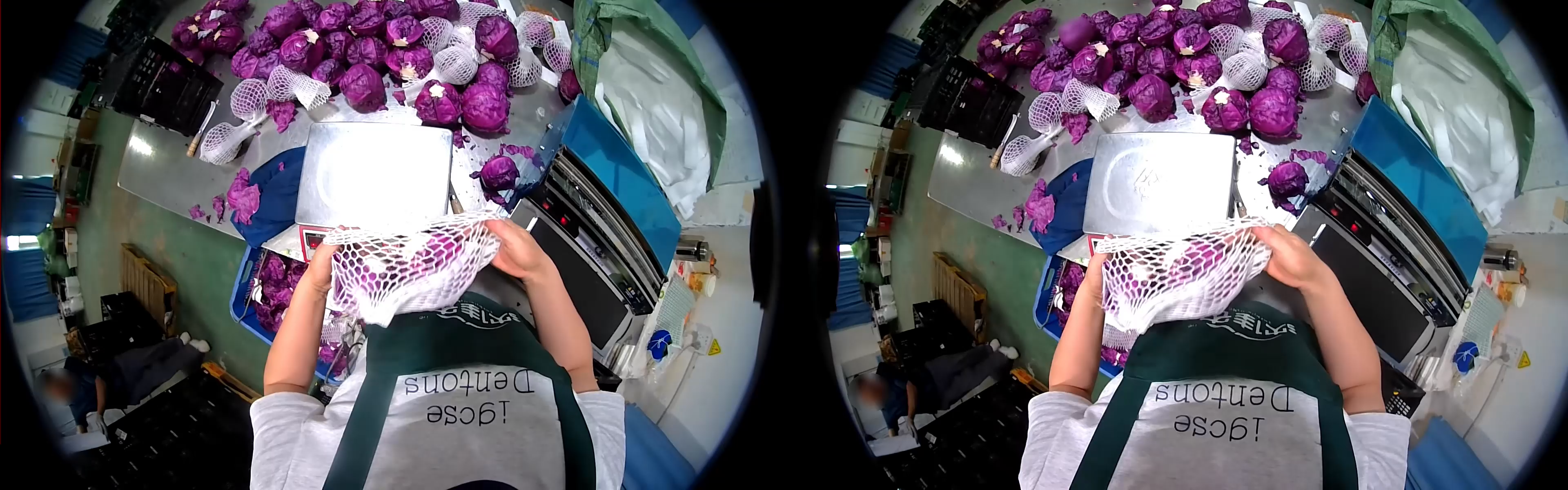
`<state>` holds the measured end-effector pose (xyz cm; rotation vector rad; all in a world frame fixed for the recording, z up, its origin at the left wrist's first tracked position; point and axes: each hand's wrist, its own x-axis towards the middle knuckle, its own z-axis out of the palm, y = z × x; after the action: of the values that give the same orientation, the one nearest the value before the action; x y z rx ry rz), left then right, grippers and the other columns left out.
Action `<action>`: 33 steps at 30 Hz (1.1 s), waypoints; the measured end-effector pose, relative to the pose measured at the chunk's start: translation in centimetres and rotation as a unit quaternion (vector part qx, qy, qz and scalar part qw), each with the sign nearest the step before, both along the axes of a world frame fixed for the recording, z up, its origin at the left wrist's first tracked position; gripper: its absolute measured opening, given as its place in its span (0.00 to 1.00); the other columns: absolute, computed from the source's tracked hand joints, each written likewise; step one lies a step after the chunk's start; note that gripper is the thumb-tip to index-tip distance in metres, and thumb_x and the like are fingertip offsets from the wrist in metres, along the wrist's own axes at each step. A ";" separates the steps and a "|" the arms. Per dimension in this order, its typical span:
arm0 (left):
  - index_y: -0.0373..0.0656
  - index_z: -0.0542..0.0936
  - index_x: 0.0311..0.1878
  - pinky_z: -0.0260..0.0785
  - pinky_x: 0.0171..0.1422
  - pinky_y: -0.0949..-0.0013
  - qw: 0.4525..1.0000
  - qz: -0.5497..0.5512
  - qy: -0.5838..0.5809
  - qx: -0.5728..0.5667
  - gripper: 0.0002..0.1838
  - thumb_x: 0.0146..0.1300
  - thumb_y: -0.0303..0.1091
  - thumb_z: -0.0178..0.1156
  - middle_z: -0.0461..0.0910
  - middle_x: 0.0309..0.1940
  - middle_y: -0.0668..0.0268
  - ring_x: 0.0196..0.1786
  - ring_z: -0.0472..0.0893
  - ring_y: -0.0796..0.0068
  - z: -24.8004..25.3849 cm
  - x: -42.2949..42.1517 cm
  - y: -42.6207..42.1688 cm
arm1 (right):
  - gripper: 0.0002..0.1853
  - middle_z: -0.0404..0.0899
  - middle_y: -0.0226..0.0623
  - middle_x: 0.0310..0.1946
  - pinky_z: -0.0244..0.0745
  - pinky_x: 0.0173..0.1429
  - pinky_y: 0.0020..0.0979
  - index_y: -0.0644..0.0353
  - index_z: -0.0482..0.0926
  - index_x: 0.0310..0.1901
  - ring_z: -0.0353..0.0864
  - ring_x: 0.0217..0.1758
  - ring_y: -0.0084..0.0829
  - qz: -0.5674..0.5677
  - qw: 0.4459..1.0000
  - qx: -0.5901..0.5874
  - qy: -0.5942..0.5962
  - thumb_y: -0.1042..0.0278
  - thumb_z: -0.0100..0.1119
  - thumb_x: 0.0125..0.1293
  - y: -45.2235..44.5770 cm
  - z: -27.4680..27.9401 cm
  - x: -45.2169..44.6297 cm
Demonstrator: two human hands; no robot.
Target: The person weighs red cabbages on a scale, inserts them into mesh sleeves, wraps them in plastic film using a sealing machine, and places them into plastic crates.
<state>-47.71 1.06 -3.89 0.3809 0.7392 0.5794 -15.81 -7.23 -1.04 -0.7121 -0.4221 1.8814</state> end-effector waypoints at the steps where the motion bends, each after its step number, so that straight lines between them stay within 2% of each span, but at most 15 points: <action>1: 0.33 0.71 0.58 0.69 0.64 0.61 0.994 -0.026 -0.101 -0.039 0.27 0.64 0.45 0.52 0.74 0.56 0.48 0.56 0.77 0.59 0.7 0.4 -0.3 | 0.19 0.77 0.48 0.52 0.69 0.62 0.36 0.75 0.73 0.53 0.77 0.55 0.36 0.000 1.000 0.001 0.011 0.68 0.37 0.74 -0.5 0.4 -0.3; 4: 0.33 0.62 0.67 0.59 0.71 0.55 0.981 -0.069 -0.182 0.009 0.45 0.48 0.48 0.63 0.59 0.68 0.46 0.67 0.66 0.53 5.7 4.6 -1.3 | 0.22 0.73 0.49 0.57 0.64 0.67 0.39 0.74 0.67 0.59 0.73 0.61 0.38 0.050 0.997 0.042 -0.036 0.65 0.44 0.71 -1.2 0.8 -0.5; 5: 0.33 0.60 0.68 0.57 0.72 0.56 0.971 -0.139 -0.194 -0.026 0.49 0.44 0.47 0.65 0.61 0.67 0.47 0.67 0.66 0.54 4.9 4.1 -1.1 | 0.22 0.73 0.49 0.57 0.64 0.67 0.39 0.74 0.66 0.59 0.73 0.60 0.38 0.057 0.996 0.050 -0.050 0.66 0.44 0.71 -1.3 1.1 -0.7; 7: 0.32 0.58 0.69 0.57 0.72 0.57 0.973 -0.177 -0.125 -0.085 0.47 0.47 0.45 0.63 0.62 0.67 0.48 0.68 0.66 0.56 3.0 2.8 -2.0 | 0.21 0.75 0.49 0.55 0.66 0.65 0.38 0.76 0.69 0.57 0.75 0.58 0.38 0.060 0.997 0.015 -0.055 0.67 0.48 0.69 -1.7 1.6 -0.4; 9: 0.31 0.59 0.69 0.64 0.68 0.56 0.953 -0.148 -0.228 -0.137 0.41 0.52 0.41 0.57 0.67 0.64 0.47 0.63 0.72 0.56 2.0 3.0 -3.2 | 0.20 0.76 0.49 0.53 0.68 0.64 0.37 0.76 0.71 0.54 0.76 0.57 0.38 0.072 0.993 -0.021 -0.088 0.68 0.49 0.68 -1.9 2.9 0.0; 13: 0.30 0.63 0.66 0.67 0.65 0.50 0.947 -0.083 -0.185 -0.247 0.37 0.52 0.38 0.55 0.71 0.59 0.42 0.57 0.76 0.48 0.6 3.2 -4.5 | 0.15 0.81 0.47 0.45 0.71 0.60 0.32 0.76 0.75 0.50 0.81 0.47 0.31 0.034 0.965 0.009 -0.261 0.73 0.51 0.67 -2.3 5.2 0.3; 17: 0.27 0.60 0.66 0.64 0.68 0.48 0.909 -0.052 -0.247 -0.332 0.39 0.51 0.36 0.54 0.67 0.60 0.37 0.59 0.74 0.45 -3.7 4.1 -5.7 | 0.13 0.81 0.49 0.41 0.76 0.55 0.35 0.74 0.76 0.45 0.82 0.45 0.34 -0.038 0.997 0.054 0.042 0.69 0.53 0.68 -3.0 7.7 -0.7; 19: 0.27 0.60 0.66 0.64 0.68 0.48 0.921 -0.046 -0.284 -0.263 0.39 0.49 0.34 0.53 0.68 0.60 0.38 0.60 0.74 0.45 2.2 5.6 -5.7 | 0.14 0.81 0.48 0.40 0.78 0.51 0.37 0.71 0.75 0.44 0.83 0.43 0.34 -0.082 0.992 0.044 0.081 0.65 0.51 0.70 -2.3 7.5 -1.4; 21: 0.27 0.64 0.64 0.66 0.67 0.48 0.927 -0.057 -0.232 -0.288 0.36 0.49 0.35 0.52 0.70 0.58 0.40 0.57 0.76 0.45 0.7 4.8 -5.8 | 0.14 0.81 0.47 0.39 0.79 0.50 0.37 0.69 0.74 0.45 0.83 0.41 0.34 -0.130 0.984 -0.013 0.121 0.63 0.49 0.71 -1.4 4.5 -1.5; 23: 0.27 0.66 0.63 0.67 0.66 0.49 0.917 -0.065 -0.272 -0.283 0.34 0.52 0.37 0.51 0.72 0.56 0.40 0.56 0.77 0.46 0.3 4.7 -5.7 | 0.13 0.81 0.42 0.40 0.79 0.50 0.36 0.65 0.75 0.47 0.82 0.43 0.33 -0.127 0.983 -0.120 0.053 0.63 0.47 0.72 -1.6 -1.5 -2.2; 25: 0.28 0.70 0.59 0.69 0.63 0.50 0.900 -0.047 -0.331 -0.279 0.31 0.55 0.40 0.51 0.76 0.52 0.43 0.54 0.78 0.49 -3.9 4.6 -7.0 | 0.13 0.80 0.43 0.44 0.79 0.52 0.36 0.67 0.73 0.51 0.82 0.45 0.34 -0.115 0.964 -0.227 -0.075 0.66 0.46 0.72 -1.9 -1.6 -5.4; 27: 0.30 0.72 0.58 0.68 0.64 0.50 0.907 -0.006 -0.325 -0.269 0.30 0.55 0.42 0.52 0.76 0.52 0.45 0.53 0.78 0.49 -5.3 4.3 -7.1 | 0.15 0.79 0.45 0.47 0.78 0.55 0.35 0.69 0.71 0.55 0.81 0.48 0.34 -0.087 0.960 -0.230 -0.136 0.69 0.44 0.72 -2.4 0.4 -7.8; 31: 0.35 0.72 0.58 0.65 0.66 0.49 0.964 0.103 -0.198 -0.143 0.26 0.66 0.45 0.41 0.76 0.54 0.51 0.55 0.76 0.51 1.4 5.5 -5.2 | 0.15 0.79 0.45 0.47 0.80 0.53 0.36 0.70 0.70 0.55 0.82 0.47 0.35 -0.095 0.968 -0.229 -0.033 0.71 0.41 0.73 -1.5 -3.1 -7.9; 32: 0.37 0.71 0.59 0.67 0.64 0.49 0.965 0.126 -0.090 -0.213 0.25 0.68 0.44 0.38 0.75 0.55 0.53 0.55 0.76 0.54 3.1 6.0 -3.6 | 0.14 0.79 0.45 0.46 0.81 0.50 0.36 0.70 0.72 0.54 0.83 0.45 0.35 -0.102 0.971 -0.218 -0.009 0.73 0.44 0.71 -1.1 -4.5 -7.9; 33: 0.37 0.71 0.59 0.70 0.61 0.53 0.988 0.135 -0.038 -0.069 0.23 0.70 0.42 0.38 0.76 0.54 0.54 0.54 0.77 0.58 1.1 6.4 -2.5 | 0.13 0.80 0.45 0.45 0.82 0.49 0.35 0.71 0.73 0.52 0.83 0.44 0.35 -0.129 0.971 -0.197 -0.052 0.74 0.45 0.71 -0.5 -4.2 -8.6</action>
<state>-41.36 -1.44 -2.76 0.1286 0.7579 0.7883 -24.40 -7.69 -5.26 -1.0795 -0.0127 1.6980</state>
